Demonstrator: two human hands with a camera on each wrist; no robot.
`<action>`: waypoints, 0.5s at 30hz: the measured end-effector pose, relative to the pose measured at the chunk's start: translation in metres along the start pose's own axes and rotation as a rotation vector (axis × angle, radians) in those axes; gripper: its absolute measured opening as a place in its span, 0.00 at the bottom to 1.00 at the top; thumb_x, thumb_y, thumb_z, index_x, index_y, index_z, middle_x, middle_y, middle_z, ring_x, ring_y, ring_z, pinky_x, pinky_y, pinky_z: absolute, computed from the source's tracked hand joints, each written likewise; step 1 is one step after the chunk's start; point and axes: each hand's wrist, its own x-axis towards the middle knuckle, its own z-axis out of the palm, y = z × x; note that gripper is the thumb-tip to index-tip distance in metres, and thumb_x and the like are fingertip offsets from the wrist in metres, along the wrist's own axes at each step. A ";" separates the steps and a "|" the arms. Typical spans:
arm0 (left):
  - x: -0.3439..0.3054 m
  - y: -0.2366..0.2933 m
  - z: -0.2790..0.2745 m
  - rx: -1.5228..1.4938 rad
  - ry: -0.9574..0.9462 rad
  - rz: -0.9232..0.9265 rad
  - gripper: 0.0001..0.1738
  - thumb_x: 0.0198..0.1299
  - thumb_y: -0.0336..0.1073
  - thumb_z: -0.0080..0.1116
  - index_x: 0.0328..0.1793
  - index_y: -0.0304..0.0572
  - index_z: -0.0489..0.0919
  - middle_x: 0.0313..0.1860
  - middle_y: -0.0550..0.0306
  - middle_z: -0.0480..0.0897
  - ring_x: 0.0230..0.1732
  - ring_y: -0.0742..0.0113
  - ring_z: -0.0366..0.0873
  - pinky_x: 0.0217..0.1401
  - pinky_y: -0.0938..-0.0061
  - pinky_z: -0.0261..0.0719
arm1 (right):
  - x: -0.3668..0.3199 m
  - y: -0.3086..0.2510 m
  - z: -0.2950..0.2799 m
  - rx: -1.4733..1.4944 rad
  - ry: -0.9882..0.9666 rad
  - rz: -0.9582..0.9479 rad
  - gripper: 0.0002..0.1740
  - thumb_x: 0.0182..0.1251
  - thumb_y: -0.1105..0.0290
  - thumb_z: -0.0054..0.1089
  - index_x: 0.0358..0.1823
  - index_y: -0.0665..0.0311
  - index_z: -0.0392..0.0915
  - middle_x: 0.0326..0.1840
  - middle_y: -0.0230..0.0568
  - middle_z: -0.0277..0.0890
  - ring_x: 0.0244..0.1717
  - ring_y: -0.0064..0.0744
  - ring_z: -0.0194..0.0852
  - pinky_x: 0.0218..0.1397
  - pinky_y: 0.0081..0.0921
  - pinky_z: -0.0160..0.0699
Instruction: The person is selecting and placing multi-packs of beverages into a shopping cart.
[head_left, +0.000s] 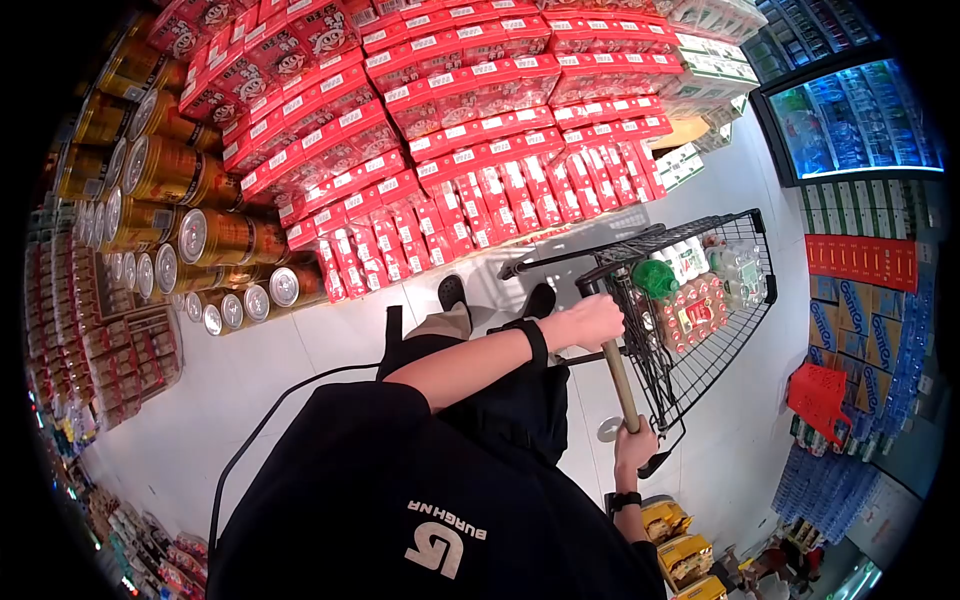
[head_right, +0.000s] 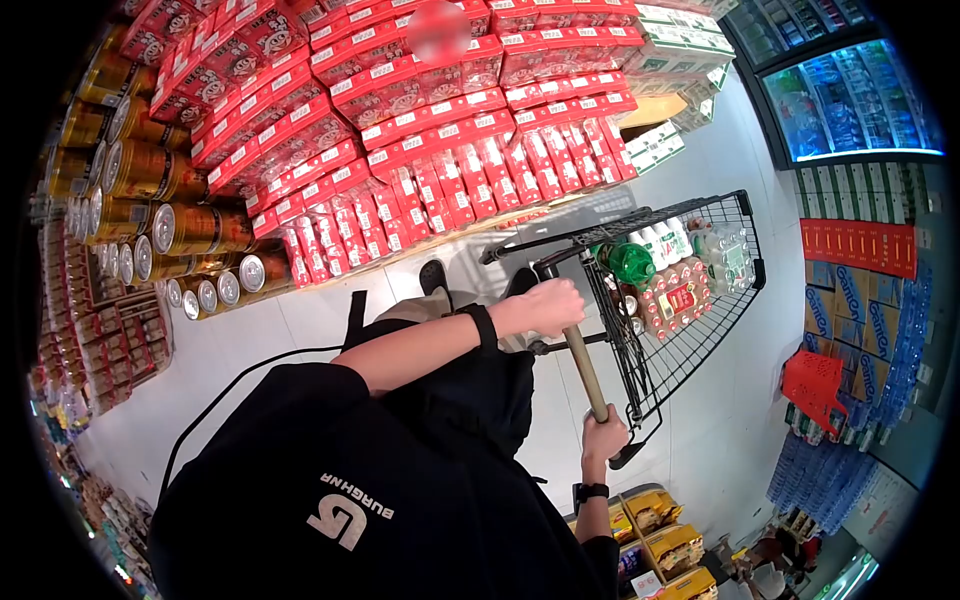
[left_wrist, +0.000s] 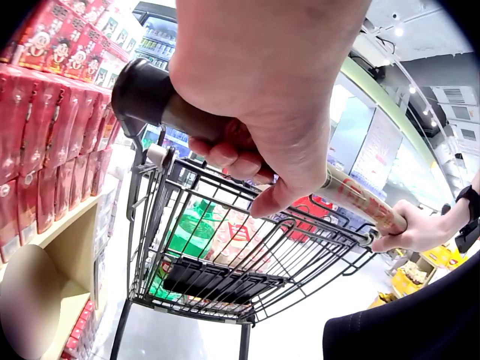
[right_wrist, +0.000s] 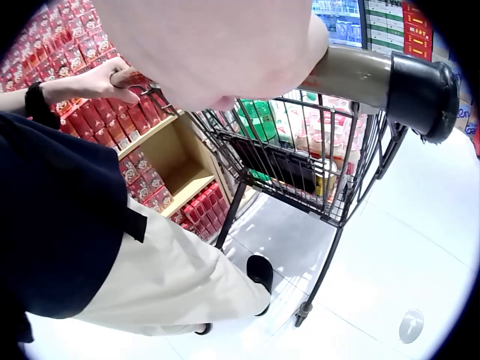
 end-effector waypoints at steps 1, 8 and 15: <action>0.003 -0.003 0.003 0.027 0.005 0.000 0.07 0.31 0.37 0.66 0.18 0.44 0.83 0.16 0.54 0.80 0.25 0.52 0.81 0.33 0.63 0.79 | 0.005 0.002 0.005 0.043 -0.034 -0.015 0.09 0.53 0.62 0.65 0.24 0.59 0.79 0.17 0.51 0.74 0.21 0.56 0.76 0.25 0.45 0.73; 0.031 -0.009 -0.008 0.149 -0.012 -0.101 0.11 0.26 0.41 0.68 0.18 0.45 0.83 0.15 0.56 0.79 0.24 0.56 0.79 0.42 0.69 0.75 | 0.051 0.014 -0.010 0.311 -0.241 -0.150 0.11 0.58 0.66 0.64 0.25 0.68 0.79 0.19 0.60 0.74 0.24 0.62 0.77 0.29 0.45 0.76; 0.055 -0.011 -0.009 0.144 -0.025 -0.227 0.10 0.27 0.38 0.67 0.20 0.46 0.82 0.19 0.57 0.80 0.31 0.60 0.82 0.49 0.71 0.74 | 0.085 0.017 -0.032 0.449 -0.458 -0.205 0.15 0.65 0.60 0.62 0.31 0.65 0.81 0.18 0.55 0.75 0.23 0.58 0.78 0.27 0.41 0.76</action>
